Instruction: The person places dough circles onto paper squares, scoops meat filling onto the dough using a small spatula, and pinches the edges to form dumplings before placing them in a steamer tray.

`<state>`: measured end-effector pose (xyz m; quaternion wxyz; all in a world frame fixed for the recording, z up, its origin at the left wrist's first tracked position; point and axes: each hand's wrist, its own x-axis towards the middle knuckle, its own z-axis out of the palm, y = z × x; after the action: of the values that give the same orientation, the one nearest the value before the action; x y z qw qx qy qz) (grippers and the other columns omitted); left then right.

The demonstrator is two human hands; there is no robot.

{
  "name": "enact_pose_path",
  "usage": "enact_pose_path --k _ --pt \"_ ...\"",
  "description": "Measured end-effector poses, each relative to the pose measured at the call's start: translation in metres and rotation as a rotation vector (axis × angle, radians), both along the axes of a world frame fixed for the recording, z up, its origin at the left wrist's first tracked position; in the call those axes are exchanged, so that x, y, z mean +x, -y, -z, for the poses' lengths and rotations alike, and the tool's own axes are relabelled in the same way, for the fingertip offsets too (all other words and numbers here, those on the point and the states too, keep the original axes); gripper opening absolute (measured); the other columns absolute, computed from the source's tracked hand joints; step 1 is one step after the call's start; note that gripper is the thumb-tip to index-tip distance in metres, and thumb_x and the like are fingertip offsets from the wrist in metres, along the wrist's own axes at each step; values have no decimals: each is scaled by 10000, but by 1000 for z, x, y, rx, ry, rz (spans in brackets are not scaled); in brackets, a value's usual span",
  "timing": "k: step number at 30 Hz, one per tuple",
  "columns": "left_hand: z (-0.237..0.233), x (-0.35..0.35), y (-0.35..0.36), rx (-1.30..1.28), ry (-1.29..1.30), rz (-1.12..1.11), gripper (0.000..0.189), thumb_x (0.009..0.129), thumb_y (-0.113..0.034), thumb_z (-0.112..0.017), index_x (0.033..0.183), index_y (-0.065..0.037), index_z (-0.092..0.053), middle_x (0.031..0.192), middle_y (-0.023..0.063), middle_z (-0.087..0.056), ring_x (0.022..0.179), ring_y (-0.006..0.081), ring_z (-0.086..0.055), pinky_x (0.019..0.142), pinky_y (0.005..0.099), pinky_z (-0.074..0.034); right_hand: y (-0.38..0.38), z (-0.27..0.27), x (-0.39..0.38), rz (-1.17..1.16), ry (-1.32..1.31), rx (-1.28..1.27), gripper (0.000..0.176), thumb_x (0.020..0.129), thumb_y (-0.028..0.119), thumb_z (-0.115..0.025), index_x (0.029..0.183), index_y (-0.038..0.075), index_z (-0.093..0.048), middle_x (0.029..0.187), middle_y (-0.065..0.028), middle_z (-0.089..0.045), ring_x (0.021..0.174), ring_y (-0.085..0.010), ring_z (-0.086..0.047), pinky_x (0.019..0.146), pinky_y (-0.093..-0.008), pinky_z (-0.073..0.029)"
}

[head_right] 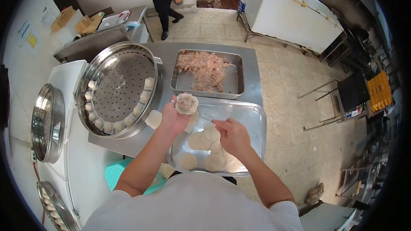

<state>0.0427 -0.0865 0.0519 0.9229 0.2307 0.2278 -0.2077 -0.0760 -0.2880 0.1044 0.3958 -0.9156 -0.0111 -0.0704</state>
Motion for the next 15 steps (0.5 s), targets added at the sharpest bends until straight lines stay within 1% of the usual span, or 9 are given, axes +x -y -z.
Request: enact_pose_path --k 4,7,10,13,15 --pt "-16 -3 9 -87 -1 -151 417 1129 -353 -360 1266 -6 -547 1228 134 -635 1185 298 -616 1064 467 -502 12 6 -1 89 -60 31 250 926 48 -684 1132 144 -787 812 -117 -658 723 -292 -654 654 -383 -514" --pt "-4 5 12 -160 54 -146 413 1116 -372 -409 1253 -9 -549 1224 125 -638 1175 288 -619 1085 444 -485 9 3 -4 141 -55 72 258 931 30 -671 1143 124 -782 824 -129 -668 724 -295 -656 659 -375 -512" --pt "8 18 21 -224 87 -202 428 1108 -403 -419 1247 -20 -550 1223 126 -639 1167 283 -619 1083 435 -483 -1 16 -3 158 88 214 244 937 34 -670 1143 103 -780 810 -144 -660 714 -300 -648 660 -380 -507" --pt "15 27 33 -250 134 -235 439 1104 -424 -422 1233 -28 -563 1194 132 -648 1144 280 -628 1054 433 -502 -14 18 -2 166 21 209 234 941 47 -673 1146 93 -777 800 -156 -652 710 -302 -643 658 -384 -503" --pt "11 29 42 -250 67 -263 441 1106 -423 -414 1225 -29 -571 1188 134 -657 1140 282 -633 1039 434 -510 -17 24 1 201 9 171 238 947 58 -663 1151 107 -775 796 -155 -644 711 -322 -636 654 -406 -500"
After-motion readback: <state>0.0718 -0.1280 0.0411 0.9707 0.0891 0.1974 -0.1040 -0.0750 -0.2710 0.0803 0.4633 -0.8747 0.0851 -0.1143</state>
